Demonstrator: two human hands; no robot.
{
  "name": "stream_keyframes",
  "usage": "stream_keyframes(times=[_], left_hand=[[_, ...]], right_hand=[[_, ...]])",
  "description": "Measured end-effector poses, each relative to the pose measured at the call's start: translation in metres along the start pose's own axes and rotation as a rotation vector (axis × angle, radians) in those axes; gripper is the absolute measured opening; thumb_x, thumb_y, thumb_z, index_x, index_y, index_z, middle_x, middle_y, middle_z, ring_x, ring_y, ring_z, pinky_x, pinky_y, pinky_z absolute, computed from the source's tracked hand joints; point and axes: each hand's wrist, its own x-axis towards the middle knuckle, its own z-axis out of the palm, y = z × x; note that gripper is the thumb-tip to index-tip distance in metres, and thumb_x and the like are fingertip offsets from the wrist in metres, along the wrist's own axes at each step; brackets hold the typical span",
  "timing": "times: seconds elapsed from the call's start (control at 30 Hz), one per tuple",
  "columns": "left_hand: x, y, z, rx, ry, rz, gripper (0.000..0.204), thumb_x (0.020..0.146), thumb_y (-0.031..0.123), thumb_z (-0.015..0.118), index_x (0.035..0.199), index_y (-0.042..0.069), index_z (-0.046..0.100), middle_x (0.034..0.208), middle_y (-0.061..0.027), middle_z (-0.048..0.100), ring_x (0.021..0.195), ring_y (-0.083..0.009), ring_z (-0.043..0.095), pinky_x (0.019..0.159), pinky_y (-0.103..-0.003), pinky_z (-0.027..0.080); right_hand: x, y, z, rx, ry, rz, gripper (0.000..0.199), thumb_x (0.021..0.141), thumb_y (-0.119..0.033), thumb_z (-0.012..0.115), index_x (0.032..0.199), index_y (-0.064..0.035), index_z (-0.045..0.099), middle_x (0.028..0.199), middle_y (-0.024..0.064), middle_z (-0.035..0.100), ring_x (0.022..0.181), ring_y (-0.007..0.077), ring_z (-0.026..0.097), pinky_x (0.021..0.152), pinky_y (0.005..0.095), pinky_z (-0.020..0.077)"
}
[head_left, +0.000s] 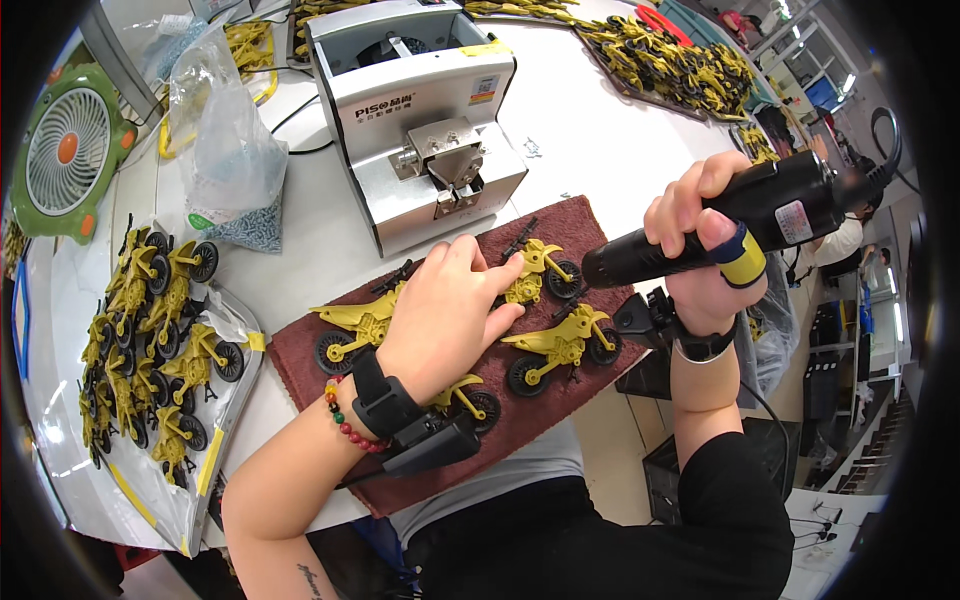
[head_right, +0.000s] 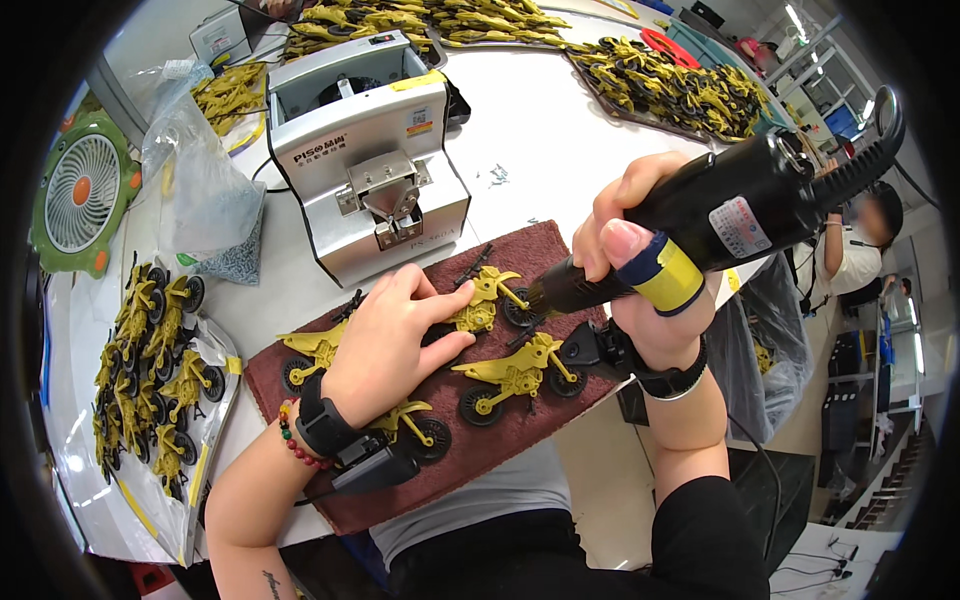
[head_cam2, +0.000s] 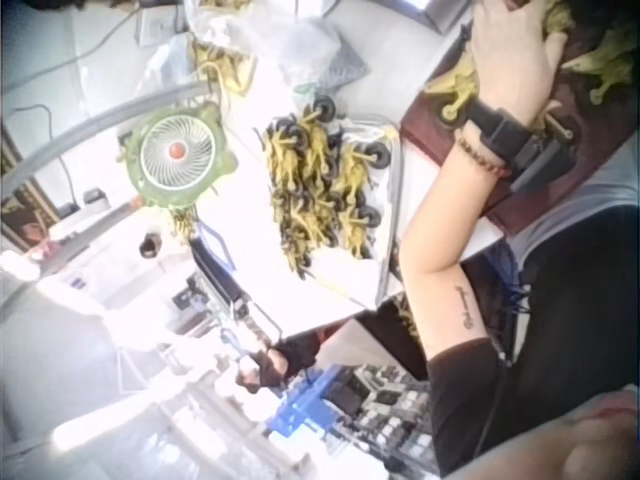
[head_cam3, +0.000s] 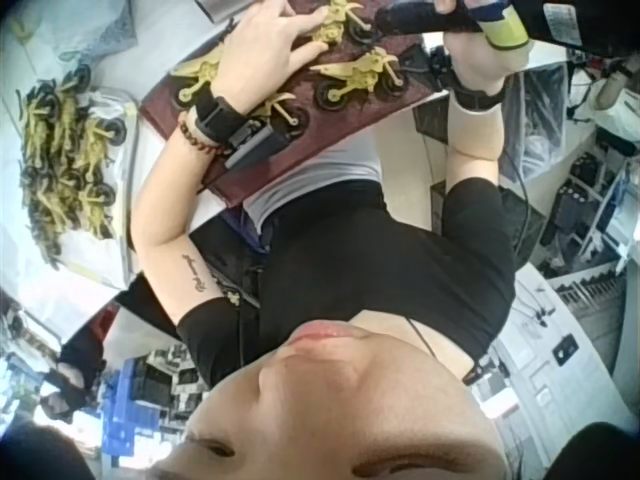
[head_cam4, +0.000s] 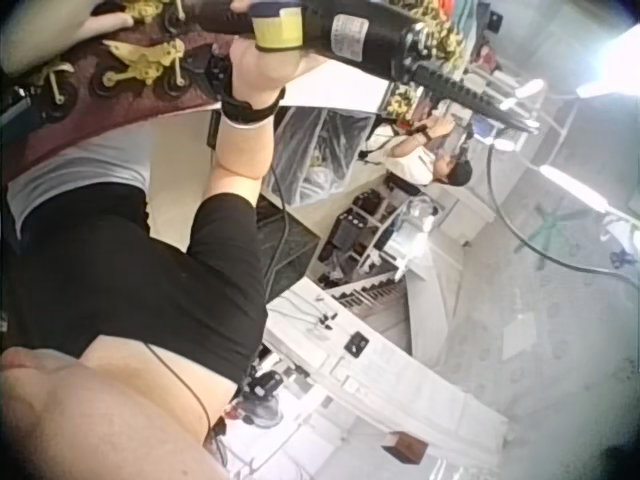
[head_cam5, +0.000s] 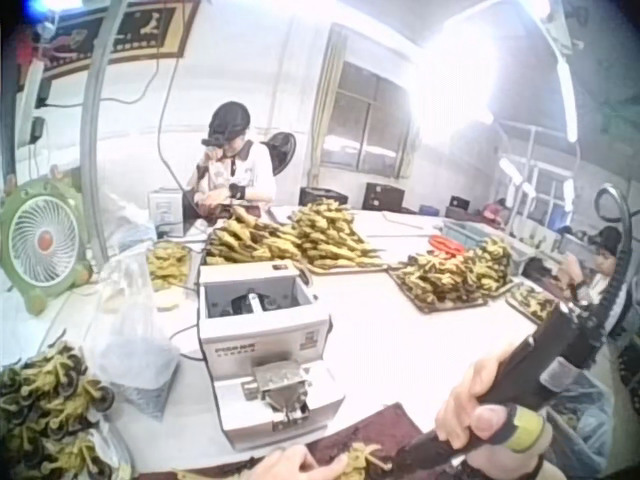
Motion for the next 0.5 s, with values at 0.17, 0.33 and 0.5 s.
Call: stream_keyframes(times=[0.17, 0.33, 0.5], left_hand=[[-0.0004, -0.0003, -0.0006, 0.011, -0.002, -0.001, 0.039, 0.074, 0.023, 0.070, 0.111, 0.011, 0.063, 0.087, -0.0086, 0.050, 0.086, -0.0262, 0.051, 0.078, -0.036, 0.044], [0.0004, -0.0010, 0.0021, 0.013, 0.003, 0.005, 0.040, 0.074, 0.022, 0.070, 0.111, 0.011, 0.063, 0.087, -0.0089, 0.049, 0.086, -0.0262, 0.051, 0.077, -0.036, 0.044], [-0.0004, 0.0018, -0.0002, 0.023, -0.009, -0.012, 0.040, 0.074, 0.022, 0.070, 0.112, 0.011, 0.062, 0.087, -0.0091, 0.049, 0.086, -0.0264, 0.050, 0.078, -0.036, 0.044]], right_hand=[[-0.0027, 0.0024, 0.0036, 0.001, -0.009, 0.006, 0.026, 0.077, -0.013, 0.060, 0.094, -0.0048, 0.043, 0.072, 0.0052, 0.047, 0.053, 0.0133, 0.046, 0.056, 0.0296, 0.0394], [-0.0031, 0.0061, 0.0085, 0.050, 0.015, 0.015, 0.029, 0.075, -0.006, 0.065, 0.094, -0.0045, 0.043, 0.068, 0.0064, 0.048, 0.053, 0.0134, 0.048, 0.053, 0.0249, 0.0413], [-0.0034, 0.0034, 0.0098, 0.045, -0.015, 0.005, 0.030, 0.076, -0.008, 0.066, 0.097, -0.0046, 0.044, 0.068, 0.0067, 0.049, 0.053, 0.0139, 0.049, 0.052, 0.0270, 0.0419]])
